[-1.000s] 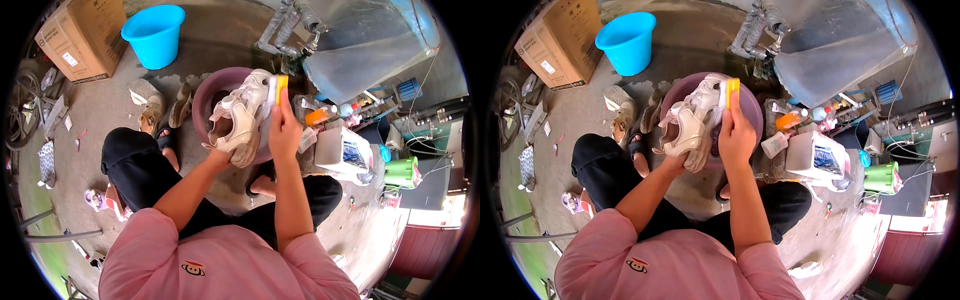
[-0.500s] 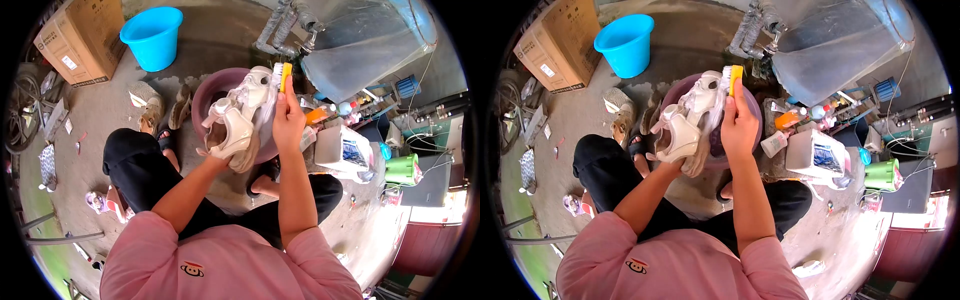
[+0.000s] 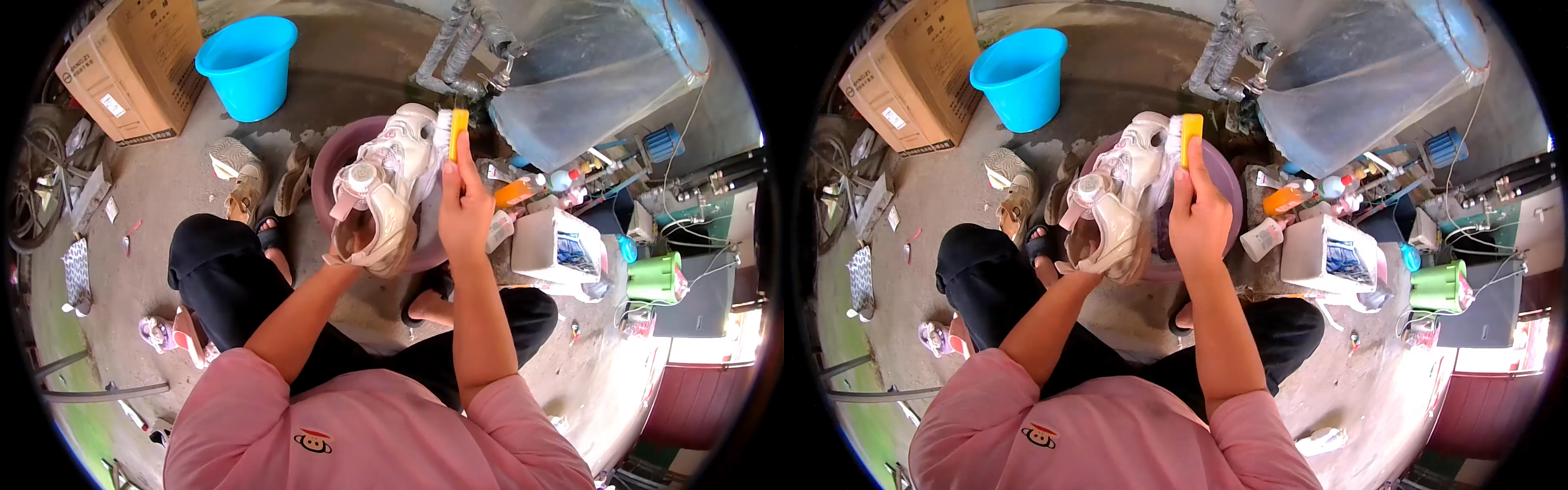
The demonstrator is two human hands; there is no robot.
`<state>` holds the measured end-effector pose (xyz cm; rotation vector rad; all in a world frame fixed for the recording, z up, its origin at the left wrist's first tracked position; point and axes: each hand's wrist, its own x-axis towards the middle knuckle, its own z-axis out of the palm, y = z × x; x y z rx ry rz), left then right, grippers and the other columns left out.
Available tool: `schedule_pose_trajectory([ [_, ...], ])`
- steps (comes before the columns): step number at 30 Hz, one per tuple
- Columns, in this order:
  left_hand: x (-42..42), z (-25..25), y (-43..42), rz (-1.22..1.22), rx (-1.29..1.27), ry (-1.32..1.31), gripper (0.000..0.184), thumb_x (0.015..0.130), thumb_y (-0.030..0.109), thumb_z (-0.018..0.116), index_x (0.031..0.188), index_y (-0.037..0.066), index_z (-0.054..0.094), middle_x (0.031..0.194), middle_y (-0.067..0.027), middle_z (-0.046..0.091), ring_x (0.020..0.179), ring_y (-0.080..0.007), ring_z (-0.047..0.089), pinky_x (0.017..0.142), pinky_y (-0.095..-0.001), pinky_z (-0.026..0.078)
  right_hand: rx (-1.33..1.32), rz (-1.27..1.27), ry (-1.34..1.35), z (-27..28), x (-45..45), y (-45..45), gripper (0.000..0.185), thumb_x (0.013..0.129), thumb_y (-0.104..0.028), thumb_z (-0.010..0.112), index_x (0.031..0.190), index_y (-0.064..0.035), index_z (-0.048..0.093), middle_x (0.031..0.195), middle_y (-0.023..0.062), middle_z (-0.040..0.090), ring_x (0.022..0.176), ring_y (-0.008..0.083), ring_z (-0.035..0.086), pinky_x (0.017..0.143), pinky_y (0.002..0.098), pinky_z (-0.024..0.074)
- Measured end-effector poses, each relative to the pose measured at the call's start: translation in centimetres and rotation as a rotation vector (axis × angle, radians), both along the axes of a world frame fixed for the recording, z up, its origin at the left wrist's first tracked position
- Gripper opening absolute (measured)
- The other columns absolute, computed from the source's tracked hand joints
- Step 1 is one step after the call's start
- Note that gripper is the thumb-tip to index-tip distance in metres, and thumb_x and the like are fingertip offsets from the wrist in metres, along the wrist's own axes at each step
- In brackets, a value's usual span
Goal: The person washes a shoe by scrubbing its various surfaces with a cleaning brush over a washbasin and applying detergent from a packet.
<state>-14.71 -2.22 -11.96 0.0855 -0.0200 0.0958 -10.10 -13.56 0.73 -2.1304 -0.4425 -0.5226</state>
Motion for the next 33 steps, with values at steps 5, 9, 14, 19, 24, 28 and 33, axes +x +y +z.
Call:
schedule_pose_trajectory([
  [5, 1.8, -2.6, 2.2, 0.153, 0.203, -0.049, 0.042, 0.089, 0.023, 0.047, 0.125, 0.003, 0.039, 0.123, -0.0122, 0.045, 0.110, -0.0244, 0.046, 0.098, -0.0351, 0.035, -0.053, 0.148, 0.048, -2.0, -4.9, 0.2, 0.041, 0.083, -0.004, 0.054, 0.123, -0.0095, 0.048, 0.088, 0.0217, 0.060, 0.079, 0.0291, 0.063, 0.067, 0.0285, 0.0469],
  [9, 1.3, -2.6, 0.6, 0.344, 1.266, 0.023, 0.036, 0.089, 0.014, 0.046, 0.123, 0.002, 0.040, 0.120, -0.0120, 0.048, 0.111, -0.0230, 0.046, 0.096, -0.0338, 0.037, -0.008, 0.088, -0.002, -1.2, -1.8, -0.4, 0.037, 0.086, -0.014, 0.051, 0.123, -0.0109, 0.049, 0.072, 0.0210, 0.056, 0.057, 0.0286, 0.055, 0.054, 0.0319, 0.0435],
  [14, -0.8, 2.8, 1.6, 0.310, 1.621, -0.039, 0.036, 0.087, 0.006, 0.047, 0.122, 0.001, 0.041, 0.119, -0.0109, 0.048, 0.106, -0.0226, 0.050, 0.092, -0.0338, 0.040, 0.039, 0.039, 0.051, 0.4, 1.1, -0.6, 0.036, 0.088, -0.015, 0.049, 0.124, -0.0115, 0.048, 0.072, 0.0210, 0.055, 0.054, 0.0254, 0.050, 0.055, 0.0314, 0.0433],
  [19, 0.5, 0.1, 2.0, 0.132, 0.474, -0.064, 0.041, 0.087, 0.021, 0.050, 0.123, 0.002, 0.041, 0.121, -0.0108, 0.047, 0.110, -0.0214, 0.047, 0.096, -0.0337, 0.036, 0.052, 0.170, 0.111, -1.6, -4.6, 0.0, 0.038, 0.088, -0.013, 0.049, 0.125, -0.0095, 0.046, 0.108, 0.0213, 0.056, 0.077, 0.0243, 0.064, 0.065, 0.0276, 0.0466],
  [24, 0.1, -0.2, 1.0, -0.070, -0.089, -0.084, 0.044, 0.088, 0.026, 0.049, 0.124, 0.003, 0.040, 0.125, -0.0102, 0.044, 0.115, -0.0220, 0.042, 0.100, -0.0350, 0.032, 0.009, 0.094, 0.159, 0.4, -2.2, -0.1, 0.038, 0.089, -0.014, 0.048, 0.126, -0.0046, 0.044, 0.112, 0.0165, 0.057, 0.075, 0.0138, 0.053, 0.067, 0.0228, 0.0433],
  [28, -0.1, 0.2, 0.2, -0.069, -0.113, -0.058, 0.044, 0.088, 0.026, 0.049, 0.124, 0.004, 0.041, 0.125, -0.0103, 0.044, 0.115, -0.0225, 0.042, 0.100, -0.0358, 0.033, 0.064, 0.058, 0.212, 1.8, 0.6, 0.3, 0.039, 0.090, -0.016, 0.046, 0.126, -0.0020, 0.043, 0.116, 0.0134, 0.056, 0.075, 0.0065, 0.046, 0.069, 0.0192, 0.0408],
  [33, -0.8, 1.9, 2.9, 0.156, 0.377, -0.188, 0.045, 0.086, 0.026, 0.053, 0.123, 0.003, 0.042, 0.122, -0.0104, 0.047, 0.111, -0.0226, 0.047, 0.097, -0.0364, 0.037, 0.050, 0.148, 0.108, -1.1, -4.3, 0.4, 0.037, 0.087, -0.012, 0.050, 0.123, -0.0065, 0.047, 0.084, 0.0215, 0.060, 0.062, 0.0245, 0.060, 0.059, 0.0292, 0.0456],
])
